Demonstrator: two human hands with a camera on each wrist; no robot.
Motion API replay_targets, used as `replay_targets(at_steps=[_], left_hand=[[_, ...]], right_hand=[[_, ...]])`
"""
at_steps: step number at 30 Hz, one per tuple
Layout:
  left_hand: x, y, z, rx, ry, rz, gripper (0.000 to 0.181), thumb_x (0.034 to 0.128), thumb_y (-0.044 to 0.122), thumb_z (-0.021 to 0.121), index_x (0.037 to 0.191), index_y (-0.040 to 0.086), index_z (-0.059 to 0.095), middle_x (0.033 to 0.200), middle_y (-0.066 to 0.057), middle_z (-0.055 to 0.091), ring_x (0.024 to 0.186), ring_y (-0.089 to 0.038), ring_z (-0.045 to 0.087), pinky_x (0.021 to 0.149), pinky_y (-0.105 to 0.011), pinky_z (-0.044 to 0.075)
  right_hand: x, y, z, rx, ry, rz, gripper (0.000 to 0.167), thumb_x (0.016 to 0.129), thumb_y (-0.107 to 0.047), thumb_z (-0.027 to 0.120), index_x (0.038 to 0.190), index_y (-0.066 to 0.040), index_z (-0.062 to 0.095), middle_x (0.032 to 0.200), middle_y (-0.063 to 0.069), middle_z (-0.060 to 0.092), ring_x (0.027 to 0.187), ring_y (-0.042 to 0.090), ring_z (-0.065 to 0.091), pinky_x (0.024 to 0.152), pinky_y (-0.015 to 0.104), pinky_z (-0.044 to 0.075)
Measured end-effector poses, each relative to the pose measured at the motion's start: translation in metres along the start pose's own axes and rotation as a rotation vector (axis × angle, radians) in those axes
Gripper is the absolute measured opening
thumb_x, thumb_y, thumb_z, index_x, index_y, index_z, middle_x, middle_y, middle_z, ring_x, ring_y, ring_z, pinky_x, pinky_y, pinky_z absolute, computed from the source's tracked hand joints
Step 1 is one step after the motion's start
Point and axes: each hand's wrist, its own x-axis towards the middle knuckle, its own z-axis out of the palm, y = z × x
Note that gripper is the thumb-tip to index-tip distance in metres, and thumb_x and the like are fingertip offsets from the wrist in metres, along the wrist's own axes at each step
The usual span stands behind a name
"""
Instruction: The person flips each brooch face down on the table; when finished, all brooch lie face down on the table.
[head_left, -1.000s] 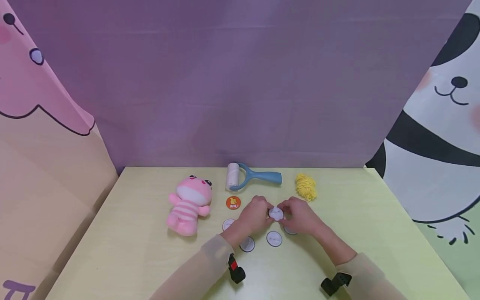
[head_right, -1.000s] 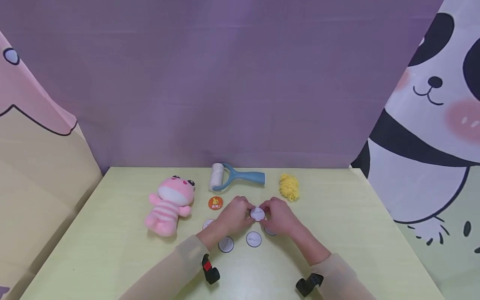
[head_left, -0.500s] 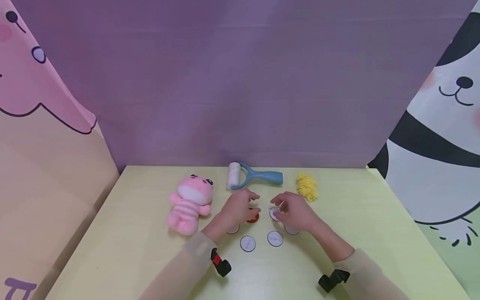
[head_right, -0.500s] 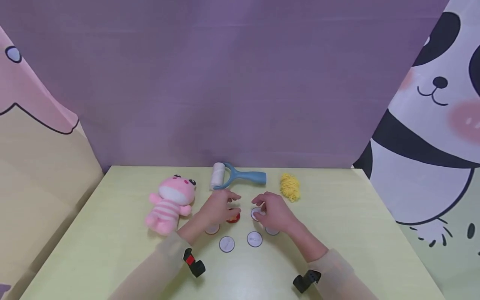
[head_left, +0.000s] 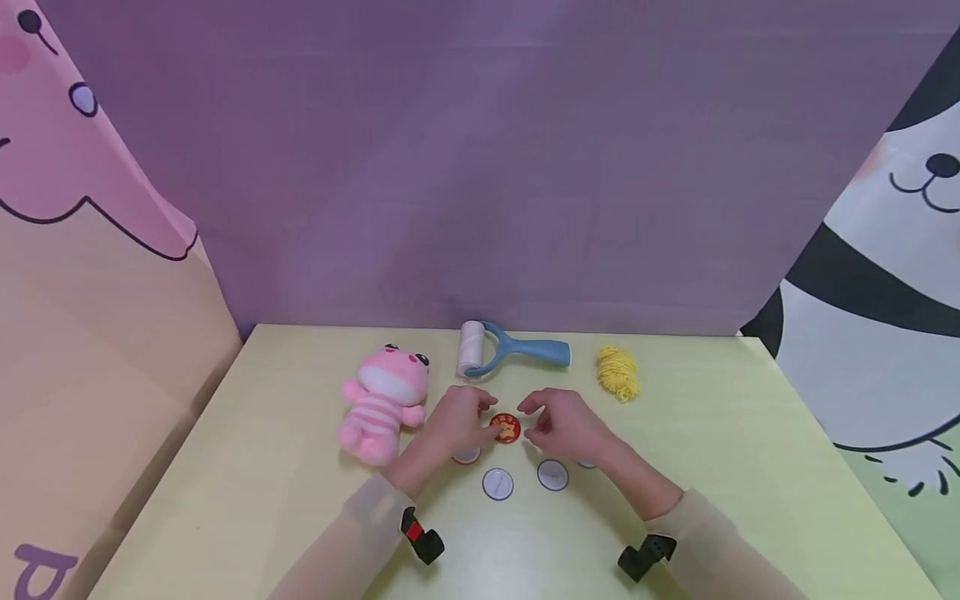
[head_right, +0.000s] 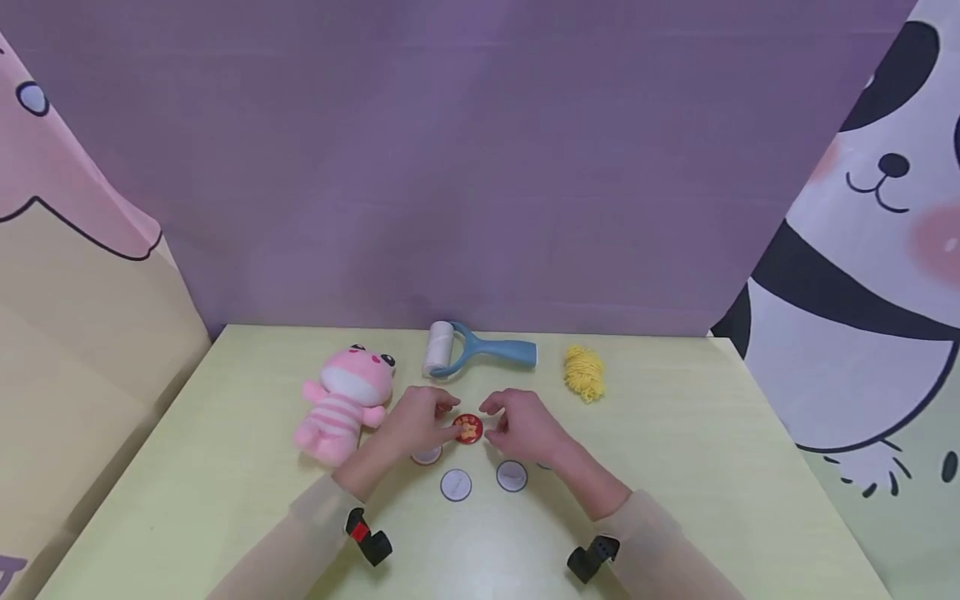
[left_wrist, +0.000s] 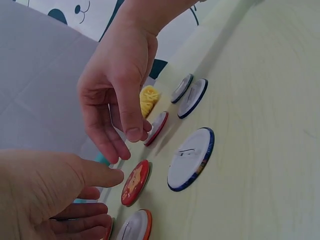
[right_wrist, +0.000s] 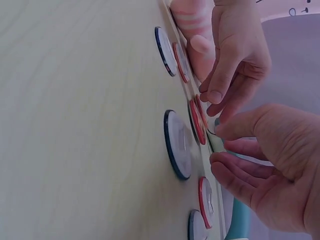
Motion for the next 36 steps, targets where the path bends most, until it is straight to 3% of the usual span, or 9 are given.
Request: replay_targets(at_steps=[5,14,20,24,31,36], left_hand=[[-0.006,0.0,0.002,0.025,0.013,0.008,0.041,0.0874,0.025,0.088,0.121,0.003,0.079,0.106,-0.011,0.079,0.096,-0.025,0.07,0.089,-0.038,0.06],[-0.01,0.004,0.01,0.067,0.002,-0.007,0.043,0.0856,0.024,0.09,0.121,0.002,0.078,0.108,-0.009,0.08,0.099,-0.022,0.071,0.092,-0.037,0.062],[-0.011,0.005,0.012,0.096,0.009,-0.011,0.037,0.0867,0.021,0.089,0.118,0.003,0.08,0.106,-0.009,0.08,0.099,-0.022,0.071,0.094,-0.039,0.062],[-0.01,0.006,0.011,0.084,0.018,0.022,0.031,0.0877,0.019,0.089,0.113,0.003,0.081,0.102,-0.008,0.081,0.096,-0.021,0.071,0.093,-0.037,0.062],[-0.008,0.005,0.014,0.057,0.012,0.065,0.02,0.0911,0.016,0.085,0.107,0.005,0.083,0.091,-0.005,0.08,0.078,-0.012,0.063,0.078,-0.025,0.059],[-0.008,0.002,0.017,0.053,0.01,0.088,0.02,0.0918,0.015,0.084,0.108,0.004,0.083,0.094,-0.007,0.081,0.075,-0.011,0.061,0.075,-0.022,0.057]], right_hand=[[0.001,-0.003,0.004,0.001,-0.018,0.03,0.031,0.089,-0.005,0.082,0.118,-0.003,0.074,0.11,0.013,0.077,0.079,0.009,0.067,0.07,0.021,0.057],[0.005,-0.006,0.015,-0.031,-0.022,0.102,0.034,0.089,-0.009,0.084,0.121,-0.007,0.074,0.104,0.008,0.074,0.075,0.008,0.063,0.07,0.021,0.058],[0.004,-0.005,0.017,-0.061,0.006,0.031,0.029,0.088,-0.005,0.083,0.116,-0.005,0.076,0.101,0.009,0.075,0.072,0.009,0.058,0.064,0.02,0.052],[0.004,-0.006,0.019,-0.071,0.03,0.008,0.027,0.086,-0.002,0.082,0.113,-0.003,0.077,0.098,0.009,0.074,0.072,0.01,0.056,0.063,0.02,0.05],[0.006,-0.007,0.021,-0.084,0.051,-0.015,0.023,0.086,-0.001,0.083,0.109,-0.004,0.078,0.099,0.008,0.075,0.074,0.009,0.061,0.067,0.019,0.054],[0.005,-0.005,0.023,-0.078,0.059,-0.008,0.022,0.086,-0.003,0.084,0.107,-0.004,0.078,0.099,0.008,0.075,0.077,0.01,0.064,0.068,0.017,0.055]])
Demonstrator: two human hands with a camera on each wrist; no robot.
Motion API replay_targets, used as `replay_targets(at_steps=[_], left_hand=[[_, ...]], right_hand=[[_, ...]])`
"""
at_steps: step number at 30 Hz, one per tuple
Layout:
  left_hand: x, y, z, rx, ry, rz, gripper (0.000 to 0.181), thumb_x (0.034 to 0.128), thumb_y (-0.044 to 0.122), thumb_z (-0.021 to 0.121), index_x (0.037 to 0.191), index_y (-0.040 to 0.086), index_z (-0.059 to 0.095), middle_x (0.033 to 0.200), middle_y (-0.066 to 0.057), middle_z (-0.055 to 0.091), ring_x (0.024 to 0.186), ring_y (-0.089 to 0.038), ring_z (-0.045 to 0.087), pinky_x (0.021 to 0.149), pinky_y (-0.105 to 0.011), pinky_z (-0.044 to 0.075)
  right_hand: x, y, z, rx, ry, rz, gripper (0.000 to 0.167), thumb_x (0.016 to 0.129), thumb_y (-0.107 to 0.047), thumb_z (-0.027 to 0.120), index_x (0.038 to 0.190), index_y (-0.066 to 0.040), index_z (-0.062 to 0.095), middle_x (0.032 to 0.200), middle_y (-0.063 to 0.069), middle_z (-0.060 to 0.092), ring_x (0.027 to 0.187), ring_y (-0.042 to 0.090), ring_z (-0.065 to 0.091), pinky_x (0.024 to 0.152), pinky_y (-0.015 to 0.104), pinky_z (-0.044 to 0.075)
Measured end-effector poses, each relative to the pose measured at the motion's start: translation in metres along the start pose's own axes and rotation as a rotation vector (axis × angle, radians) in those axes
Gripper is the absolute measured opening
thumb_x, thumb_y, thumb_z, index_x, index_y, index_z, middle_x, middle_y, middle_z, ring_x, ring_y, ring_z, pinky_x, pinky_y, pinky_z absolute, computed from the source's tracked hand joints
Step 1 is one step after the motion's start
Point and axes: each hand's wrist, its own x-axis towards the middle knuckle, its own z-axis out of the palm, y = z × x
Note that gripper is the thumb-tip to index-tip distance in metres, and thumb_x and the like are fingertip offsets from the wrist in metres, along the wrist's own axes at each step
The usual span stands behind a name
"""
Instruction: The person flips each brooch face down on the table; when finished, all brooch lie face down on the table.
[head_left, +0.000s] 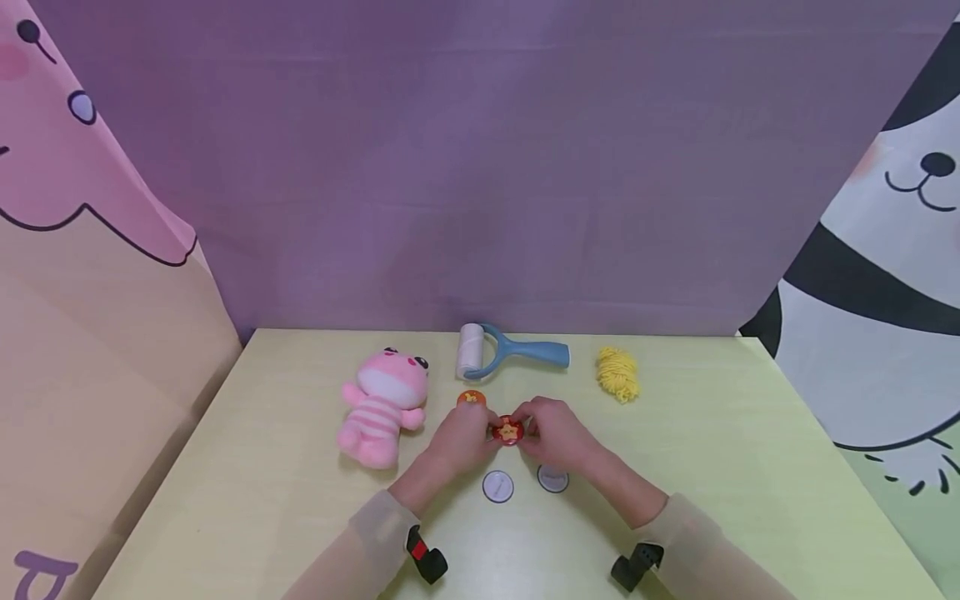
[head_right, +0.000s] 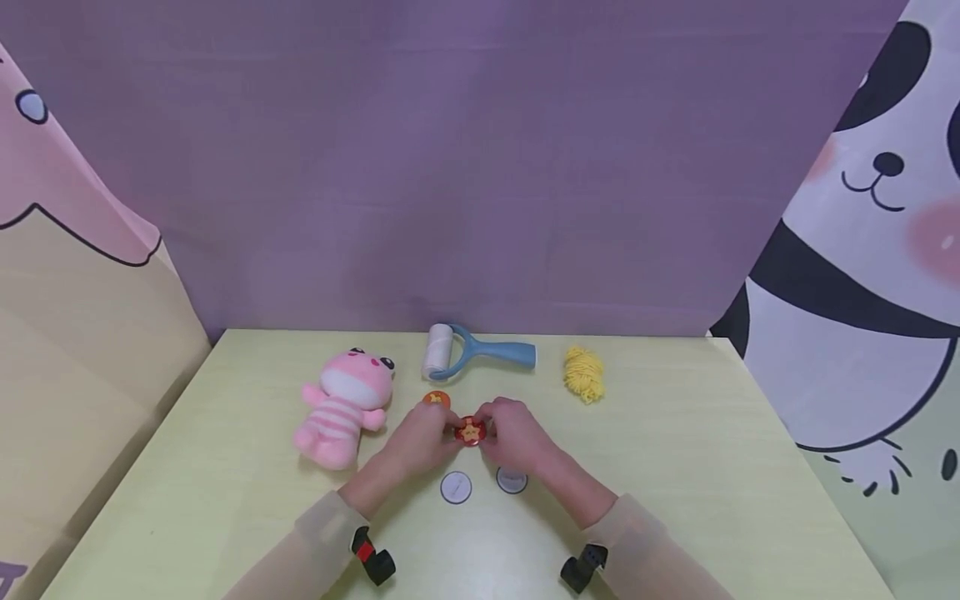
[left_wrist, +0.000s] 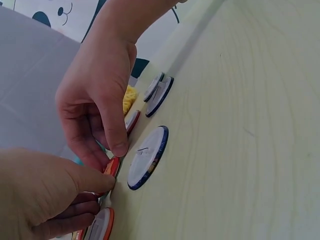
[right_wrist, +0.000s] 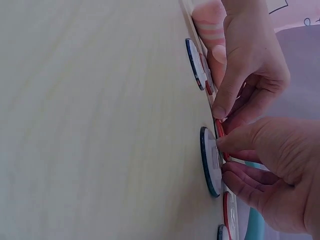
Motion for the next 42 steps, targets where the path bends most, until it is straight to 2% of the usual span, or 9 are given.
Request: replay_targets(at_steps=[3,8,11,14,22,27,34,38,42], left_hand=[[-0.001,0.0,0.001,0.025,0.023,0.029,0.02,0.0914,0.015,0.084,0.108,0.003,0.084,0.094,-0.007,0.081,0.078,-0.013,0.063,0.075,-0.024,0.057],[0.001,-0.002,0.001,0.057,0.118,0.112,0.016,0.0912,0.016,0.085,0.104,0.005,0.084,0.093,-0.005,0.08,0.087,-0.018,0.07,0.084,-0.031,0.06],[0.002,-0.002,-0.002,0.023,0.174,0.152,0.018,0.0921,0.016,0.084,0.107,0.006,0.083,0.1,-0.006,0.081,0.096,-0.021,0.075,0.09,-0.035,0.062],[0.003,0.0,-0.006,-0.02,0.223,0.174,0.022,0.0929,0.015,0.083,0.112,0.005,0.082,0.109,-0.008,0.081,0.103,-0.023,0.076,0.09,-0.036,0.063],[0.001,0.008,-0.015,-0.114,0.345,0.182,0.027,0.0926,0.018,0.084,0.118,0.007,0.082,0.117,-0.009,0.082,0.111,-0.025,0.078,0.089,-0.035,0.064],[0.001,0.01,-0.018,-0.204,0.418,0.213,0.027,0.0917,0.018,0.085,0.117,0.009,0.083,0.113,-0.007,0.083,0.106,-0.021,0.08,0.084,-0.03,0.065],[0.003,0.016,-0.023,-0.329,0.5,0.225,0.02,0.0923,0.015,0.084,0.112,0.011,0.084,0.102,-0.004,0.084,0.093,-0.017,0.081,0.073,-0.02,0.062],[0.003,0.019,-0.025,-0.355,0.543,0.227,0.017,0.0927,0.012,0.083,0.109,0.007,0.084,0.097,-0.007,0.084,0.088,-0.018,0.082,0.071,-0.021,0.062],[0.002,0.02,-0.026,-0.377,0.582,0.232,0.017,0.0915,0.008,0.083,0.107,0.002,0.083,0.094,-0.01,0.084,0.084,-0.021,0.082,0.075,-0.025,0.064]], right_hand=[[-0.001,0.003,0.001,-0.008,0.027,-0.034,0.022,0.086,-0.003,0.085,0.107,-0.003,0.078,0.099,0.009,0.074,0.078,0.011,0.068,0.069,0.018,0.056],[-0.004,0.008,-0.003,-0.002,0.096,-0.06,0.027,0.086,-0.006,0.086,0.112,-0.005,0.078,0.103,0.007,0.073,0.082,0.014,0.071,0.073,0.024,0.062],[-0.006,0.01,-0.008,0.017,0.133,-0.061,0.03,0.087,-0.007,0.085,0.116,-0.006,0.077,0.106,0.006,0.073,0.084,0.014,0.072,0.077,0.031,0.064],[-0.006,0.011,-0.015,0.052,0.173,-0.085,0.031,0.087,-0.005,0.085,0.117,-0.005,0.077,0.108,0.007,0.074,0.084,0.016,0.073,0.08,0.039,0.066],[-0.008,0.012,-0.033,0.176,0.232,-0.118,0.03,0.088,-0.003,0.085,0.116,-0.008,0.077,0.111,0.007,0.077,0.086,0.016,0.075,0.086,0.039,0.066],[-0.012,0.013,-0.041,0.285,0.222,-0.094,0.026,0.091,-0.005,0.083,0.116,-0.01,0.078,0.111,0.007,0.077,0.09,0.016,0.075,0.089,0.037,0.066],[-0.015,0.007,-0.046,0.384,0.241,-0.071,0.021,0.094,-0.006,0.08,0.114,-0.009,0.08,0.106,0.008,0.08,0.09,0.019,0.078,0.084,0.019,0.062],[-0.016,0.006,-0.045,0.41,0.25,-0.066,0.02,0.095,-0.006,0.08,0.114,-0.007,0.082,0.104,0.011,0.081,0.088,0.022,0.079,0.081,0.018,0.062],[-0.017,0.005,-0.045,0.457,0.231,-0.065,0.022,0.095,-0.006,0.078,0.117,-0.002,0.081,0.104,0.019,0.081,0.084,0.012,0.079,0.079,0.025,0.065]])
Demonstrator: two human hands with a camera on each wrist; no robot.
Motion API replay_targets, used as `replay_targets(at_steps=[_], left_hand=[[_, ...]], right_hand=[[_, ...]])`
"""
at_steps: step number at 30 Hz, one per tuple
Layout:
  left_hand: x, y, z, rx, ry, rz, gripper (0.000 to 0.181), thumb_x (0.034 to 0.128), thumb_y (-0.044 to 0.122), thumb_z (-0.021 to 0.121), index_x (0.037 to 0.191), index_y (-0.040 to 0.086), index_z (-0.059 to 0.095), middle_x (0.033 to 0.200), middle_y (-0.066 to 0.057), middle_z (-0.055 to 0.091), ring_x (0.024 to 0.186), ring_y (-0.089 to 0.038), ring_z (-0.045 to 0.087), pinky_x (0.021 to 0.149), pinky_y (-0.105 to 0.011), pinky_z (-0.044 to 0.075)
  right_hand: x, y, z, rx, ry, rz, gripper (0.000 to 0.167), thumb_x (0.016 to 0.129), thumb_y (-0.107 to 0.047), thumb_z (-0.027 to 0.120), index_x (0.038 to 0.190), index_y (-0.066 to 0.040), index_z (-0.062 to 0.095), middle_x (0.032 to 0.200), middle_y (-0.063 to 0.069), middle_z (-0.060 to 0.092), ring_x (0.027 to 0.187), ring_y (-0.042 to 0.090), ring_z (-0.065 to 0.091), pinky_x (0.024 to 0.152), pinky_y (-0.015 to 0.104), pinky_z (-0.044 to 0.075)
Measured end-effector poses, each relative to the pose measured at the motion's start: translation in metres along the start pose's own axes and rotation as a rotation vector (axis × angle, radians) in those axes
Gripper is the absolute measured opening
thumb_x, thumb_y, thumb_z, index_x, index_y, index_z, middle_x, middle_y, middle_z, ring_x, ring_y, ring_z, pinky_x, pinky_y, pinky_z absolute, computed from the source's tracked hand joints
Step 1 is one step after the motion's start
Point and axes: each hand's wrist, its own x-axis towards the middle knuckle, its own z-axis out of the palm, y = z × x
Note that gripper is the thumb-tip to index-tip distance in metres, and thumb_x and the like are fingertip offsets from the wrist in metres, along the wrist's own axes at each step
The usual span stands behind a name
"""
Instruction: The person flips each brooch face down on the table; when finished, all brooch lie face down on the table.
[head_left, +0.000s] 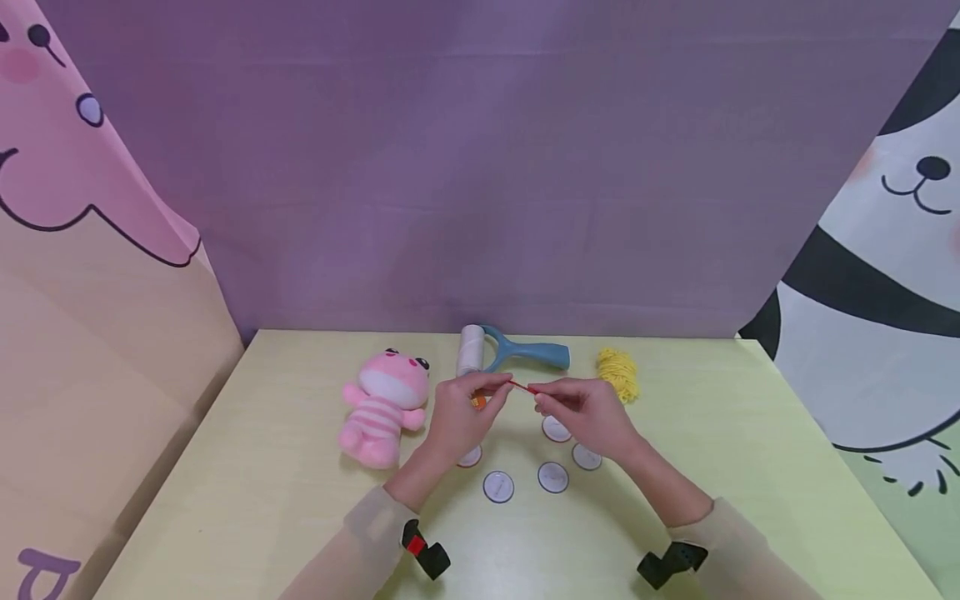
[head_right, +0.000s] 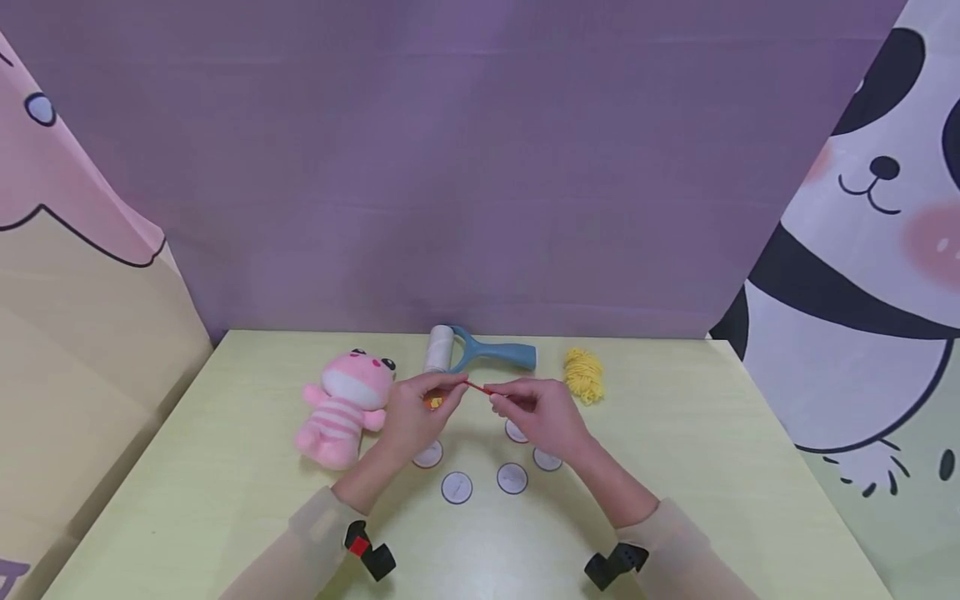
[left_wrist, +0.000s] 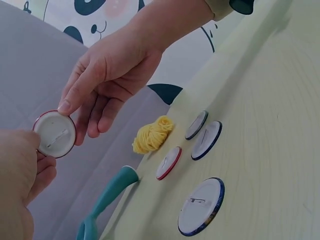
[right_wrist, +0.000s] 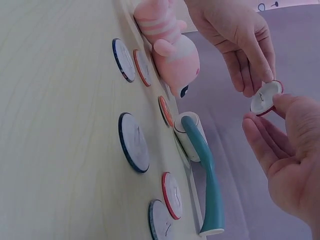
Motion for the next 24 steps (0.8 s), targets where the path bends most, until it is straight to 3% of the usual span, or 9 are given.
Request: replay_targets(at_steps=[2,5,8,13,18,24], left_hand=[[0.0,0.0001,0.0003,-0.008,0.012,-0.009,0.017,0.0916,0.007,0.083,0.107,0.001,0.083,0.094,-0.011,0.084,0.083,-0.022,0.082,0.077,-0.027,0.065],[-0.0006,0.0008,0.0006,-0.018,0.025,-0.03,0.017,0.0917,0.008,0.083,0.108,0.002,0.083,0.094,-0.011,0.084,0.082,-0.023,0.081,0.077,-0.029,0.065],[-0.0012,0.0008,0.0012,-0.023,0.034,-0.045,0.016,0.0921,0.008,0.083,0.108,0.003,0.083,0.095,-0.011,0.083,0.082,-0.023,0.081,0.075,-0.032,0.066],[-0.0025,0.0002,0.0027,-0.034,0.038,-0.03,0.015,0.092,0.007,0.083,0.107,0.004,0.082,0.093,-0.01,0.083,0.079,-0.022,0.08,0.072,-0.035,0.066],[-0.0032,0.0007,0.0041,-0.044,0.022,-0.028,0.017,0.0918,0.007,0.083,0.108,0.003,0.082,0.092,-0.01,0.083,0.078,-0.021,0.079,0.073,-0.025,0.064],[-0.0055,0.0009,0.0043,-0.044,-0.046,-0.068,0.021,0.0912,0.008,0.083,0.112,0.004,0.082,0.091,-0.009,0.082,0.079,-0.02,0.078,0.074,-0.029,0.065]], right_hand=[[-0.0007,-0.0004,0.0003,0.021,-0.005,0.004,0.023,0.096,-0.005,0.077,0.118,0.001,0.08,0.102,0.021,0.081,0.082,0.01,0.079,0.078,0.032,0.066],[-0.001,-0.0009,0.0014,0.034,0.002,0.004,0.021,0.096,-0.003,0.076,0.116,0.003,0.08,0.097,0.02,0.082,0.079,0.02,0.081,0.077,0.042,0.067],[-0.0008,-0.0014,0.0023,0.02,0.02,-0.004,0.02,0.096,-0.001,0.076,0.115,0.003,0.08,0.092,0.017,0.082,0.079,0.031,0.081,0.075,0.044,0.067],[-0.0007,-0.0015,0.003,-0.009,0.045,-0.009,0.021,0.098,-0.007,0.076,0.117,-0.001,0.08,0.092,0.016,0.082,0.076,0.027,0.079,0.072,0.041,0.067],[-0.0016,-0.0032,0.0033,-0.063,0.058,-0.036,0.023,0.1,-0.01,0.075,0.122,-0.006,0.078,0.089,0.009,0.081,0.072,0.017,0.075,0.068,0.028,0.065],[-0.0025,-0.0019,0.0056,-0.074,0.061,-0.033,0.028,0.1,-0.006,0.073,0.127,-0.009,0.075,0.084,0.008,0.079,0.068,0.018,0.073,0.064,0.023,0.061]])
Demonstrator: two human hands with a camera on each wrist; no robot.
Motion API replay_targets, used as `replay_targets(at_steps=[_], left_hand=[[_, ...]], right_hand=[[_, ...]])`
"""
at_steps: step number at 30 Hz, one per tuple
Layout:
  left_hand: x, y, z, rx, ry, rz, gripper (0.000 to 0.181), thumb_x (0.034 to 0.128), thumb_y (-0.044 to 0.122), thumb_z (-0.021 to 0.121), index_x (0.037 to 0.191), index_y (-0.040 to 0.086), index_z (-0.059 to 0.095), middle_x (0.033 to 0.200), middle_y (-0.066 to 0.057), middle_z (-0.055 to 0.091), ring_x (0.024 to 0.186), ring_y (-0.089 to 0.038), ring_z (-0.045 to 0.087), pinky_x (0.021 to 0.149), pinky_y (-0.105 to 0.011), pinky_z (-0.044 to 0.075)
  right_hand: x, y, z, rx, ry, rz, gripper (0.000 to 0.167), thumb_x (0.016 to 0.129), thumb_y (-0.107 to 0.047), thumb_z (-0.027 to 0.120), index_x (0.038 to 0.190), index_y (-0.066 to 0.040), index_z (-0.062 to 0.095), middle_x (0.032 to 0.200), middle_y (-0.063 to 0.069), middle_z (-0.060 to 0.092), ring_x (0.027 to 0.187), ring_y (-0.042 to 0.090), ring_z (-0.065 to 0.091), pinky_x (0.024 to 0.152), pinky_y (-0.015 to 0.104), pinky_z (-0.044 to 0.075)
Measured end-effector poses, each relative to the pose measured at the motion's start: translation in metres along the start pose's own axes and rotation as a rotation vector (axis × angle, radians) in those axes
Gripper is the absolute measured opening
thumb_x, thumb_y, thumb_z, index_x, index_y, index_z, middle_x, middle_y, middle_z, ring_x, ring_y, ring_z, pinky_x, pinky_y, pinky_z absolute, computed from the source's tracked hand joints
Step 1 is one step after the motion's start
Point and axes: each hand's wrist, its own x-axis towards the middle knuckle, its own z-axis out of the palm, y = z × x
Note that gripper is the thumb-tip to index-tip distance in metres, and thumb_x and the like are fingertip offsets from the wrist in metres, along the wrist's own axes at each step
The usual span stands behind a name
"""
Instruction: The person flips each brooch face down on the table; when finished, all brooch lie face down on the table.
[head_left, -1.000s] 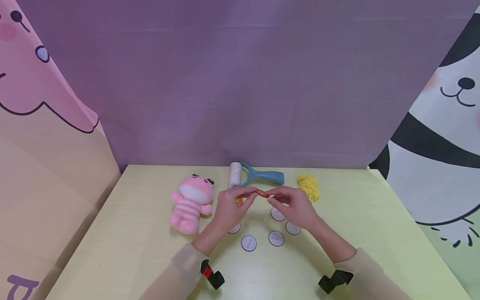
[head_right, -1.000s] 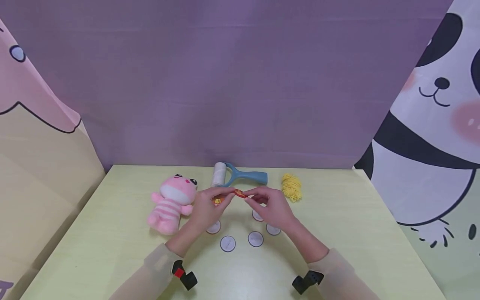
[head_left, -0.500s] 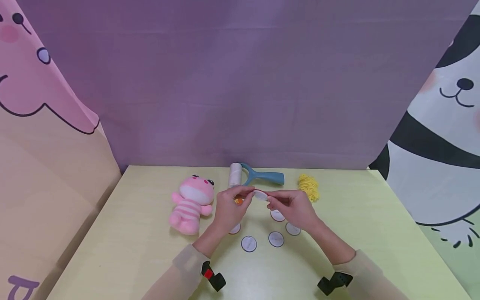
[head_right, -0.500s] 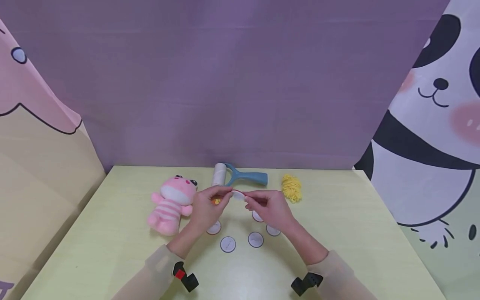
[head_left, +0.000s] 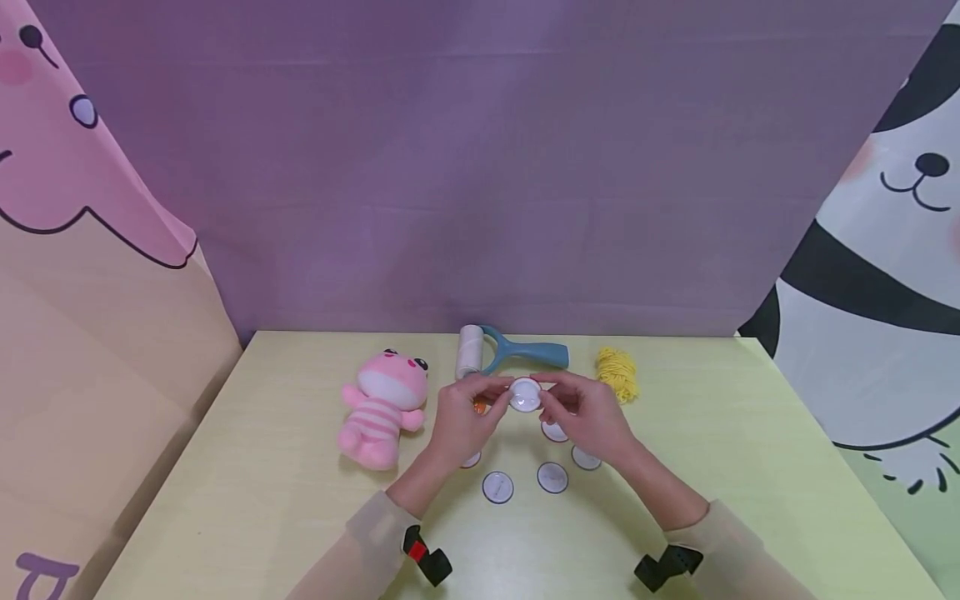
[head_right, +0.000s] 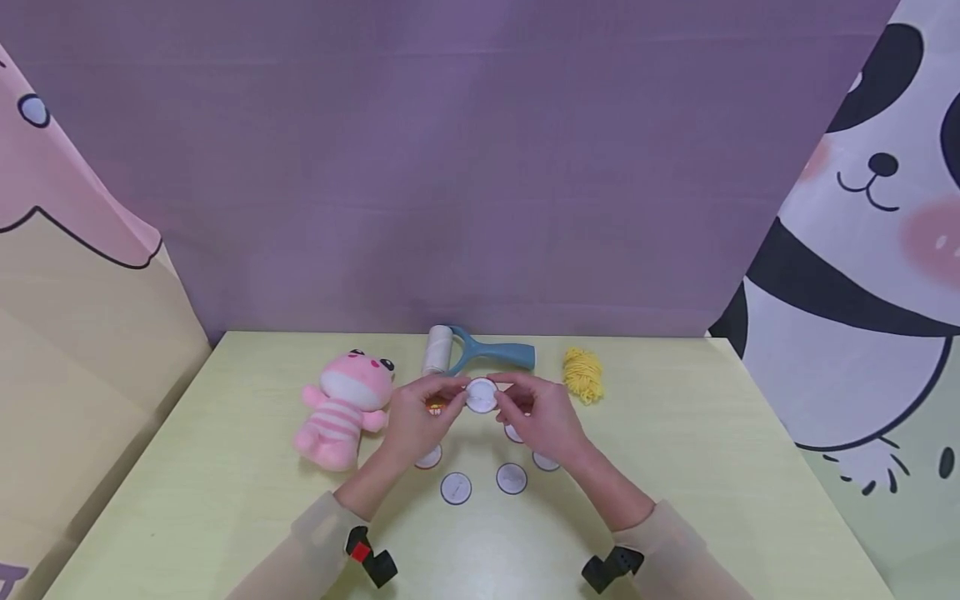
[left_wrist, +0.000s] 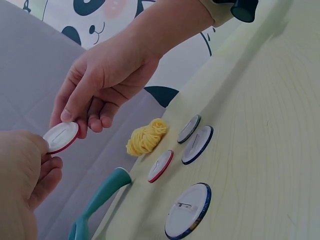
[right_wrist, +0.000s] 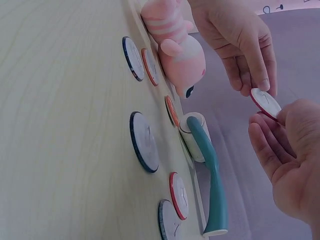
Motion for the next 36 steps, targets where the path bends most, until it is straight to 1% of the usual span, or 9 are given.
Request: replay_targets(at_steps=[3,7,11,14,18,21,26,31,36], left_hand=[[-0.001,0.0,-0.001,-0.008,-0.059,-0.017,0.028,0.0886,0.008,0.085,0.116,0.003,0.081,0.093,-0.009,0.081,0.081,-0.023,0.078,0.075,-0.029,0.065],[-0.003,-0.003,-0.002,-0.018,-0.134,-0.043,0.038,0.084,0.008,0.089,0.12,0.002,0.079,0.097,-0.009,0.08,0.085,-0.023,0.079,0.079,-0.03,0.065],[-0.004,-0.006,-0.001,-0.017,-0.171,-0.082,0.041,0.0833,0.007,0.09,0.122,0.002,0.078,0.1,-0.01,0.078,0.086,-0.02,0.078,0.083,-0.035,0.066],[-0.005,-0.008,-0.001,-0.025,-0.186,-0.094,0.041,0.0837,0.005,0.089,0.123,0.0,0.077,0.1,-0.012,0.076,0.087,-0.025,0.079,0.084,-0.032,0.066],[-0.006,-0.01,0.0,-0.017,-0.21,-0.104,0.041,0.0849,0.005,0.088,0.123,-0.002,0.077,0.1,-0.013,0.075,0.089,-0.031,0.078,0.083,-0.025,0.064],[-0.007,-0.01,0.0,0.013,-0.237,-0.114,0.039,0.0866,0.007,0.088,0.123,-0.002,0.077,0.1,-0.013,0.074,0.09,-0.029,0.078,0.083,-0.026,0.064],[-0.011,-0.011,0.0,0.076,-0.286,-0.129,0.034,0.0883,0.012,0.087,0.12,0.003,0.079,0.096,-0.009,0.074,0.088,-0.02,0.075,0.083,-0.03,0.065],[-0.016,-0.015,0.002,0.113,-0.321,-0.128,0.029,0.0884,0.012,0.087,0.116,0.006,0.081,0.093,-0.008,0.075,0.085,-0.019,0.073,0.081,-0.026,0.064],[-0.02,-0.017,0.003,0.166,-0.359,-0.137,0.028,0.0891,0.014,0.087,0.116,0.007,0.082,0.097,-0.007,0.079,0.087,-0.018,0.071,0.081,-0.023,0.062]], right_hand=[[0.0,0.002,0.001,0.001,-0.008,0.013,0.029,0.1,-0.005,0.072,0.128,-0.009,0.073,0.082,0.006,0.078,0.068,0.019,0.073,0.064,0.023,0.061],[0.0,0.004,0.003,-0.009,-0.034,0.029,0.029,0.1,-0.005,0.071,0.129,-0.009,0.072,0.08,0.004,0.075,0.07,0.026,0.074,0.064,0.023,0.06],[0.0,0.006,0.003,-0.035,-0.071,0.04,0.031,0.101,-0.006,0.071,0.131,-0.009,0.071,0.081,0.003,0.075,0.072,0.029,0.074,0.065,0.023,0.059],[-0.001,0.007,0.004,-0.064,-0.095,0.037,0.036,0.098,-0.005,0.075,0.133,-0.008,0.07,0.084,0.003,0.075,0.074,0.021,0.073,0.07,0.022,0.06],[-0.003,0.009,0.004,-0.104,-0.122,0.023,0.045,0.091,-0.005,0.082,0.134,-0.008,0.069,0.087,-0.001,0.072,0.077,0.009,0.068,0.074,0.028,0.063],[-0.004,0.009,0.006,-0.124,-0.14,0.025,0.048,0.088,-0.007,0.085,0.134,-0.008,0.069,0.088,-0.004,0.071,0.078,0.006,0.066,0.074,0.033,0.064],[-0.005,0.012,0.01,-0.165,-0.159,0.04,0.046,0.086,-0.01,0.088,0.129,-0.009,0.072,0.092,-0.003,0.071,0.08,0.01,0.068,0.074,0.031,0.063],[-0.008,0.014,0.014,-0.216,-0.173,0.018,0.042,0.084,-0.01,0.089,0.124,-0.008,0.075,0.1,0.001,0.069,0.082,0.018,0.07,0.073,0.031,0.062],[-0.011,0.015,0.02,-0.258,-0.178,-0.006,0.04,0.083,-0.011,0.09,0.119,-0.006,0.076,0.1,0.002,0.068,0.082,0.021,0.068,0.073,0.028,0.061]])
